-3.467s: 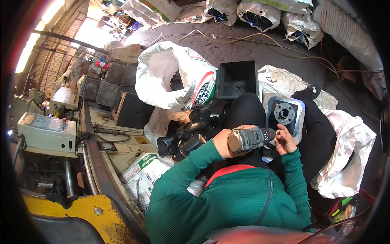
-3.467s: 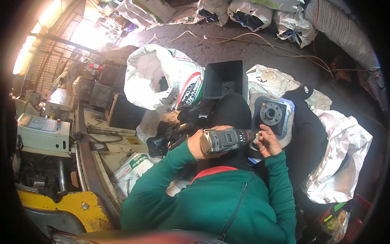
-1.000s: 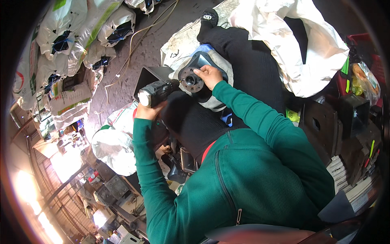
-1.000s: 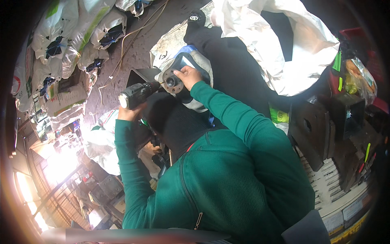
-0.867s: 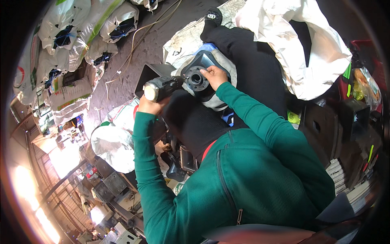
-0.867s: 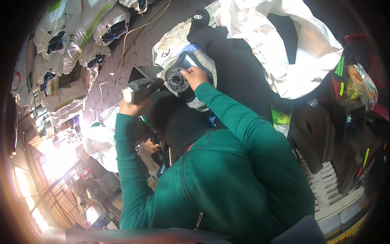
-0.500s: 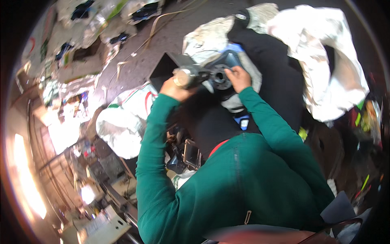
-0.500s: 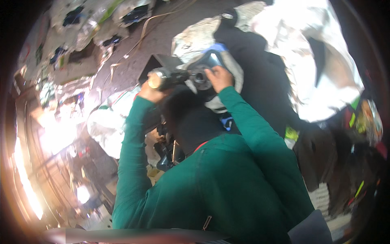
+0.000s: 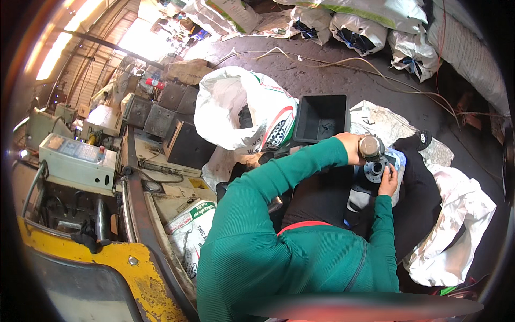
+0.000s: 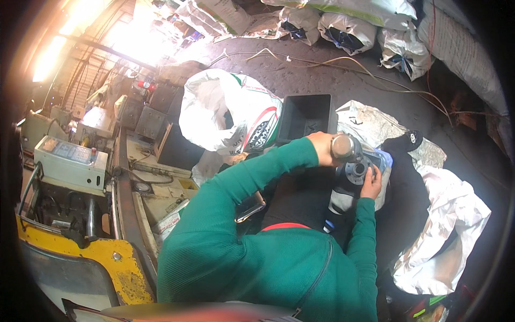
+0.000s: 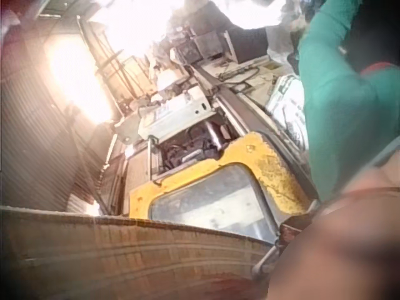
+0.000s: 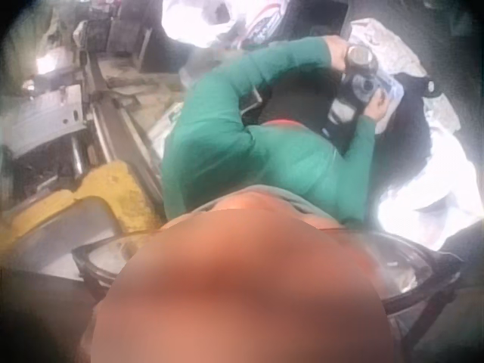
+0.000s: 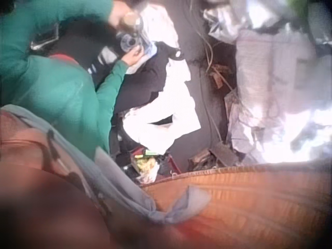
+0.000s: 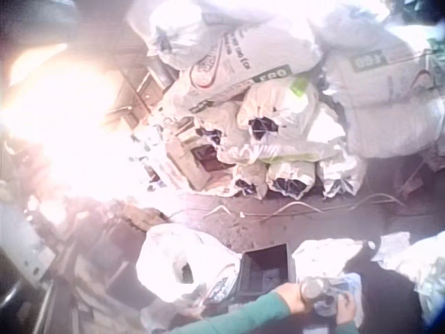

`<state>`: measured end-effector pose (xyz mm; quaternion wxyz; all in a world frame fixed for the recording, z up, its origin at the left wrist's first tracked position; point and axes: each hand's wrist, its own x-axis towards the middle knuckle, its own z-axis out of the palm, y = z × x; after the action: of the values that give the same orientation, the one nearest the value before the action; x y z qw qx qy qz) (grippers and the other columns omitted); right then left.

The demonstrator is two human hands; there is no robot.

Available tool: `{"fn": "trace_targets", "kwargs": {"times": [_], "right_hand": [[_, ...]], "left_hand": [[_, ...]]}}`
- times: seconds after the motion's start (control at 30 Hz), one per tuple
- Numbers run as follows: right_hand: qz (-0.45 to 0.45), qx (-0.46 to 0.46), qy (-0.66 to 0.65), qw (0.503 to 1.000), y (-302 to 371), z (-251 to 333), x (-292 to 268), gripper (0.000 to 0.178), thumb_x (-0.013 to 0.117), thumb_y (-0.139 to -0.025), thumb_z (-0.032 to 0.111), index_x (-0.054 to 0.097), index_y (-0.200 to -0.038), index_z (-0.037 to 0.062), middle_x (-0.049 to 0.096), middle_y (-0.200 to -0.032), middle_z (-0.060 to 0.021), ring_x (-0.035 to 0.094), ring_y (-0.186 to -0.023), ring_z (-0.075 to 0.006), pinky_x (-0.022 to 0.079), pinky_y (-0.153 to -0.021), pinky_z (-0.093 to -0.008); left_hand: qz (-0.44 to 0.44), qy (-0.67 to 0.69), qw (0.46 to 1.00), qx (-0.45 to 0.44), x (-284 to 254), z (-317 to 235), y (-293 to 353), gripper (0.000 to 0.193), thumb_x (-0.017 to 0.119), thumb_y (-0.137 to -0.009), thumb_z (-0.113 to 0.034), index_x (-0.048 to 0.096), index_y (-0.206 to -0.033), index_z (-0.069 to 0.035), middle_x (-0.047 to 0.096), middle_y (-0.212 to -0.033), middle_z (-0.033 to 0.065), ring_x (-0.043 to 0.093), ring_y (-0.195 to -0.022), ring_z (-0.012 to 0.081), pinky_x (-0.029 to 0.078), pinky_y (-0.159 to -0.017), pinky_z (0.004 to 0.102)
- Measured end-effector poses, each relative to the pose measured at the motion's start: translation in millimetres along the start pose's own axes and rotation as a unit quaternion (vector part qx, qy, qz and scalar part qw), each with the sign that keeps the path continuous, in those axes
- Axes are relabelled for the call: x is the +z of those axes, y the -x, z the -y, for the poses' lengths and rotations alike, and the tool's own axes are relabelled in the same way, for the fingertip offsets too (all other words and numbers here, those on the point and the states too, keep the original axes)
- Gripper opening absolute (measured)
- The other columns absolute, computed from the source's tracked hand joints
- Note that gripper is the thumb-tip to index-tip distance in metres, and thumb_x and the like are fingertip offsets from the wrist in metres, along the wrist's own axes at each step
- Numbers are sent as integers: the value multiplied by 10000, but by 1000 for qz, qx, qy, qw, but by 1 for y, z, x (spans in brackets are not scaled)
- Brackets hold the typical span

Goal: The person uses a cordless drill to fasten screws into a black plastic housing component. They repeatedly insert screws, drive them with the drill, and reposition the part on a cushioned surface. The person also briefly reaches toward the camera during the task.

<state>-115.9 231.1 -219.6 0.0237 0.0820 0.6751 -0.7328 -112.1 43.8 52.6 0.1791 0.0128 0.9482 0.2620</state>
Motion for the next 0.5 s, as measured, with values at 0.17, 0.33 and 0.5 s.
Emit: {"fn": "trace_targets", "kwargs": {"times": [0.17, 0.33, 0.5], "right_hand": [[24, -34, 48, 998, -4, -3, -5, 368, 553, -957, 240, 574, -1198, -37, 630, -1130, -132, 575, -1033, -184, 429, -924, -297], [33, -14, 23, 999, -7, -6, -5, 379, 533, -965, 268, 578, -1197, -28, 634, -1121, -107, 567, -1025, -163, 430, -911, -292], [42, -17, 29, 999, -10, -7, -8, 398, 523, -969, 291, 581, -1196, -30, 633, -1110, -101, 563, -1002, -160, 425, -909, -288]], "left_hand": [[-28, 147, 985, 84, 0, 16, 61, 467, 788, -680, -321, 638, -1062, -99, 685, -967, 125, 668, -897, 272, 523, -813, 362], [101, -19, 995, 5, 45, 38, 126, 759, 727, -653, -166, 441, -1342, -310, 689, -956, 129, 665, -879, 339, 533, -766, 461], [102, -44, 994, 25, 94, 60, 165, 819, 752, -621, -180, 424, -1366, -268, 655, -1045, 102, 662, -889, 325, 539, -738, 443]]}}
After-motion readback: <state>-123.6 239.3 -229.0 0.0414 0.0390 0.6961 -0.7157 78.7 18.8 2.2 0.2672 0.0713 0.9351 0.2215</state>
